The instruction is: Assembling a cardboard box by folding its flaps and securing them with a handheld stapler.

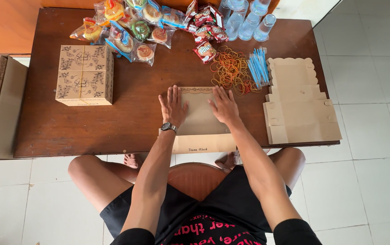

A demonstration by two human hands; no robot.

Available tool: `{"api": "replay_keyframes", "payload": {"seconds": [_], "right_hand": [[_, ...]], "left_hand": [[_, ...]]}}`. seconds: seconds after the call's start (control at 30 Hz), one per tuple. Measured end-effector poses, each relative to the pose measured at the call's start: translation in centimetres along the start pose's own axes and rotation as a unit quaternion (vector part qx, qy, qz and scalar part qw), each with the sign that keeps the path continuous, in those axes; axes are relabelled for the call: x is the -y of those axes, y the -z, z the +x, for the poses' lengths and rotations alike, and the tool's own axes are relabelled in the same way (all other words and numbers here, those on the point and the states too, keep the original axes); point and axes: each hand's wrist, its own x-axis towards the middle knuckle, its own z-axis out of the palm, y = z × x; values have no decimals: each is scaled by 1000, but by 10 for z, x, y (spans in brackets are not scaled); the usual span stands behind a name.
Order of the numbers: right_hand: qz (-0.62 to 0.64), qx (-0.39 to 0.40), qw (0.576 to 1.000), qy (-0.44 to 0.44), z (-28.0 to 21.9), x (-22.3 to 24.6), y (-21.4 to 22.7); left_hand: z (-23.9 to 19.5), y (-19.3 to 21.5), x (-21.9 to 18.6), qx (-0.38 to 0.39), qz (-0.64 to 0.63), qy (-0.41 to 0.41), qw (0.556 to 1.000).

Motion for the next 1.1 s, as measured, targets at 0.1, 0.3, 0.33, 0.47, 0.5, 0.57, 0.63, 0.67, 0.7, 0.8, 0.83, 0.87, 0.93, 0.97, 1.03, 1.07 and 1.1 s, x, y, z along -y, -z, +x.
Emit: {"api": "replay_keyframes", "payload": {"seconds": [0.1, 0.3, 0.33, 0.47, 0.5, 0.57, 0.63, 0.67, 0.7, 0.8, 0.83, 0.87, 0.93, 0.97, 1.03, 1.07, 1.1], "right_hand": [[-24, 19, 999, -33, 11, 2, -11], [-142, -118, 982, 30, 46, 4, -29], [-143, -119, 982, 30, 54, 4, -29], [-63, -70, 990, 105, 72, 12, -29], [-47, -45, 992, 109, 75, 16, -28], [-47, -80, 990, 107, 82, 10, -52], [-48, -112, 987, 104, 82, 13, -51], [-29, -85, 992, 88, 77, 20, -37], [-11, -57, 996, 71, 71, 26, -24], [-14, -72, 995, 73, 86, 13, -44], [-15, -73, 995, 74, 90, 13, -41], [-38, -72, 993, 79, 91, 13, -40], [-60, -69, 992, 86, 94, 12, -39], [-57, -62, 992, 92, 95, 11, -37], [-53, -57, 992, 100, 101, 11, -31], [-47, -38, 993, 98, 102, 13, -27], [-42, -20, 994, 96, 104, 15, -22]], "left_hand": [[2, -1, -2, 0, -4, 1, 1000], [-2, -5, 4, -27, -46, -15, 998], [-1, -4, 3, -28, -46, -15, 998], [-5, -4, 4, -41, -56, -15, 997], [-6, -3, 5, -43, -61, -16, 997], [0, -8, 9, -46, -74, -21, 996], [2, -6, 12, -48, -90, -26, 994], [0, -2, 15, -53, -136, -28, 989], [-2, 2, 17, -59, -182, -31, 981], [-36, 46, 15, -106, -195, -66, 973], [-50, 44, 8, -107, -195, -66, 973], [-66, 42, 1, -160, -166, -112, 966], [-101, 34, -14, -210, -138, -156, 955], [-120, 30, -23, -212, -126, -182, 952], [-156, 35, -39, -214, -113, -207, 948], [-174, 43, -46, -178, -98, -213, 956], [-193, 52, -53, -143, -82, -219, 962]]}}
